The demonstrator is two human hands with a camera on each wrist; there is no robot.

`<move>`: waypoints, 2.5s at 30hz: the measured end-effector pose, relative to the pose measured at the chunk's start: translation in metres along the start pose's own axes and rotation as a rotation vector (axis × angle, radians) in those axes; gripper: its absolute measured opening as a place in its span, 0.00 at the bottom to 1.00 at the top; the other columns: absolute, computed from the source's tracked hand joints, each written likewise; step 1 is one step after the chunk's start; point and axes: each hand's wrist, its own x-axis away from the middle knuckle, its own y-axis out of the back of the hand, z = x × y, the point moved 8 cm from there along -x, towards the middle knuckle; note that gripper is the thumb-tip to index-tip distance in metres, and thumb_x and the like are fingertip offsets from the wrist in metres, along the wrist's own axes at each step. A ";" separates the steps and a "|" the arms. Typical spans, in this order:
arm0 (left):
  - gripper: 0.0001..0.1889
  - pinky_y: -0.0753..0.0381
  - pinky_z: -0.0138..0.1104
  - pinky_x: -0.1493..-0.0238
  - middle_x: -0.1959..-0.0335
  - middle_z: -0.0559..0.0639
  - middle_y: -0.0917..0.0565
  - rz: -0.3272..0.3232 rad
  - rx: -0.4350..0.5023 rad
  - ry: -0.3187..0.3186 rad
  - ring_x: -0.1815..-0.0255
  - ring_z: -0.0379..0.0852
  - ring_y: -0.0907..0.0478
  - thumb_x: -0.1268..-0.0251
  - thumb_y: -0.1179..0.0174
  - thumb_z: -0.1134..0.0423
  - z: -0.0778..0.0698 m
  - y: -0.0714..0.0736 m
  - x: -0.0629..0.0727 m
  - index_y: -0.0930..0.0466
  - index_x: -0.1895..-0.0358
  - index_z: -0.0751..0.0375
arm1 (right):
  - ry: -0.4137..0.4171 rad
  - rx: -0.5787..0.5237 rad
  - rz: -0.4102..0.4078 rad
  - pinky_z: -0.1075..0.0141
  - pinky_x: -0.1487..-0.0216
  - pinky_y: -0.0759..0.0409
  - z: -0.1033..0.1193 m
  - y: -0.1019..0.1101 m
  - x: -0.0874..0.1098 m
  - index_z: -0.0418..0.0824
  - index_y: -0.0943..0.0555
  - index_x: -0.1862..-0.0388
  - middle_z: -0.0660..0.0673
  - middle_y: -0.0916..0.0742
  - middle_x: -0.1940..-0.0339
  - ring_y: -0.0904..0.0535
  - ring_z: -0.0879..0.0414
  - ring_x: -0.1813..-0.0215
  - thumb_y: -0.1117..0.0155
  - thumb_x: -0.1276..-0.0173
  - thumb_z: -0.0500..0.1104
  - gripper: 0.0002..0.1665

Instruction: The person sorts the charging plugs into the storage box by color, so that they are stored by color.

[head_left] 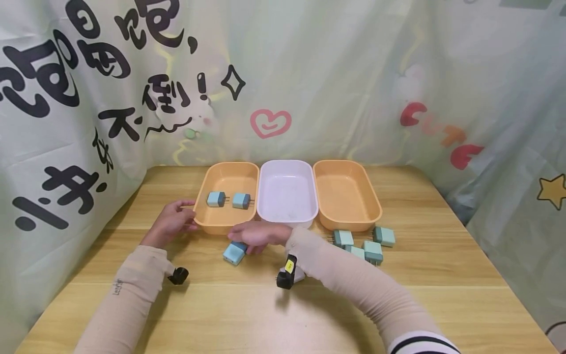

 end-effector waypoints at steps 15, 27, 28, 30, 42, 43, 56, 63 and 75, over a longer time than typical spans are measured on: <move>0.27 0.15 0.34 0.60 0.48 0.68 0.32 -0.023 -0.019 0.034 0.64 0.44 0.22 0.28 0.53 0.69 0.002 0.001 0.001 0.44 0.29 0.71 | 0.041 0.176 0.033 0.64 0.66 0.17 -0.002 -0.013 -0.007 0.35 0.30 0.33 0.47 0.20 0.58 0.18 0.54 0.66 0.40 0.30 0.43 0.28; 0.27 0.15 0.34 0.59 0.46 0.68 0.31 -0.022 -0.031 0.028 0.63 0.45 0.21 0.29 0.53 0.69 0.002 0.001 0.000 0.44 0.29 0.71 | 0.053 0.247 -0.042 0.71 0.73 0.20 -0.007 -0.013 -0.012 0.38 0.22 0.55 0.48 0.20 0.65 0.21 0.59 0.73 0.29 0.40 0.35 0.16; 0.27 0.15 0.34 0.59 0.47 0.68 0.31 -0.023 -0.031 0.030 0.63 0.46 0.22 0.29 0.53 0.69 0.002 0.001 0.000 0.44 0.29 0.70 | 0.058 0.236 -0.043 0.71 0.73 0.20 -0.007 -0.012 -0.012 0.38 0.23 0.55 0.48 0.20 0.64 0.21 0.59 0.73 0.29 0.40 0.35 0.16; 0.27 0.15 0.34 0.59 0.47 0.67 0.31 -0.025 -0.030 0.037 0.62 0.46 0.22 0.29 0.53 0.69 0.003 0.001 0.000 0.44 0.28 0.70 | 0.067 0.241 -0.041 0.72 0.72 0.20 -0.007 -0.012 -0.011 0.38 0.23 0.54 0.48 0.21 0.64 0.21 0.59 0.72 0.28 0.41 0.35 0.17; 0.27 0.15 0.34 0.58 0.46 0.68 0.30 -0.026 -0.052 0.035 0.62 0.46 0.22 0.29 0.53 0.68 0.001 0.002 0.001 0.43 0.29 0.70 | 0.082 0.218 -0.021 0.71 0.64 0.23 -0.004 -0.006 -0.008 0.40 0.22 0.60 0.49 0.19 0.65 0.25 0.59 0.64 0.29 0.38 0.42 0.12; 0.27 0.15 0.34 0.58 0.46 0.68 0.30 -0.027 -0.051 0.034 0.62 0.46 0.22 0.29 0.53 0.68 0.001 0.001 0.001 0.43 0.29 0.70 | 0.077 0.160 -0.008 0.69 0.63 0.21 -0.004 -0.006 -0.008 0.39 0.22 0.59 0.48 0.19 0.64 0.24 0.58 0.64 0.30 0.37 0.40 0.12; 0.27 0.15 0.35 0.57 0.44 0.70 0.32 -0.016 -0.030 0.028 0.63 0.45 0.21 0.29 0.53 0.69 0.001 0.001 0.001 0.44 0.28 0.70 | 0.066 -0.232 0.132 0.57 0.60 0.15 0.005 -0.001 -0.002 0.33 0.25 0.55 0.38 0.19 0.60 0.21 0.49 0.64 0.37 0.34 0.34 0.11; 0.27 0.15 0.36 0.57 0.45 0.70 0.31 -0.015 -0.035 0.021 0.63 0.45 0.22 0.29 0.53 0.69 0.001 0.001 0.000 0.44 0.28 0.70 | 0.088 -0.268 0.124 0.48 0.50 0.17 0.014 0.007 -0.003 0.32 0.27 0.55 0.36 0.20 0.57 0.19 0.46 0.61 0.37 0.34 0.35 0.12; 0.27 0.15 0.36 0.58 0.47 0.70 0.31 -0.010 -0.023 0.017 0.64 0.44 0.22 0.29 0.53 0.70 0.000 0.001 0.001 0.44 0.29 0.72 | 0.112 -0.370 0.067 0.52 0.50 0.17 0.033 0.029 -0.009 0.31 0.28 0.54 0.37 0.20 0.57 0.19 0.48 0.60 0.39 0.34 0.33 0.12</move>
